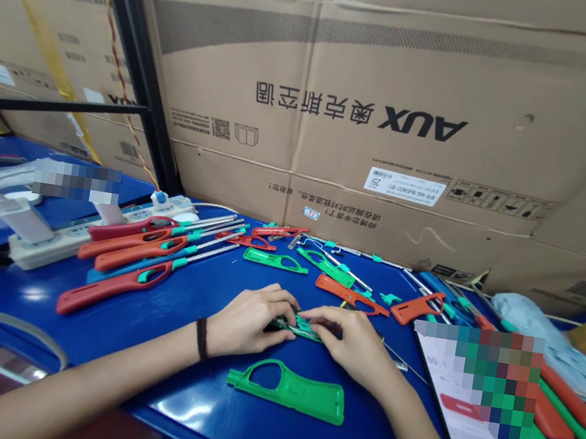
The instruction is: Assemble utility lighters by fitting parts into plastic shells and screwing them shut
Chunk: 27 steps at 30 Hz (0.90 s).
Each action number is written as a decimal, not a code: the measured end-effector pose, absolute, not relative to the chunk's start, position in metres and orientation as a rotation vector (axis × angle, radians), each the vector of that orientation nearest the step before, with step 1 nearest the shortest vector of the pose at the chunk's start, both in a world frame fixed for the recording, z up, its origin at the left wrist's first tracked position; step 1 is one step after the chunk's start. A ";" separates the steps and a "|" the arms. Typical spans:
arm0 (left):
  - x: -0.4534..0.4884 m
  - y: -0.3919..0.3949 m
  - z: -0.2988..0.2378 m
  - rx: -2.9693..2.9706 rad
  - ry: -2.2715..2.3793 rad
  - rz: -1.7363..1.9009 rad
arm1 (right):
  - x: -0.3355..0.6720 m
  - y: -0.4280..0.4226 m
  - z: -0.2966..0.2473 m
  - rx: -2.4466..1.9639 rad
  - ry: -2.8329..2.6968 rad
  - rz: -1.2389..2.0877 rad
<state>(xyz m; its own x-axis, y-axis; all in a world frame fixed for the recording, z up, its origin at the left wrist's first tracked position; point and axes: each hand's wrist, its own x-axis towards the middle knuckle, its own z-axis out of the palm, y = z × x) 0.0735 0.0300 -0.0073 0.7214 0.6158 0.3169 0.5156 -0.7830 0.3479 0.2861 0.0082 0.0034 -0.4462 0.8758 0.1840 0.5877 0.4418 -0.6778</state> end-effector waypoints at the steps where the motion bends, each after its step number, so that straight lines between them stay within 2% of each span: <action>1: 0.074 0.029 -0.008 2.679 0.919 0.622 | 0.286 0.009 0.003 -1.236 -2.169 0.730; 15: 0.088 0.032 0.014 2.640 1.138 0.275 | 0.287 0.011 0.000 -1.231 -2.205 0.704; 21: 0.078 0.031 0.003 2.773 0.875 0.435 | 0.285 0.008 0.006 -1.301 -2.167 0.774; 27: 0.069 0.033 -0.009 2.888 0.730 0.553 | 0.285 0.006 0.006 -1.268 -2.240 0.630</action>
<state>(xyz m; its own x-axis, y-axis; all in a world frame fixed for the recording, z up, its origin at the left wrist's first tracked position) 0.0685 0.0327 -0.0093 0.8179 0.4783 0.3198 0.4375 -0.8780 0.1943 0.2852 0.0064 0.0060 -0.4504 0.8734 0.1852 0.6490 0.4627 -0.6039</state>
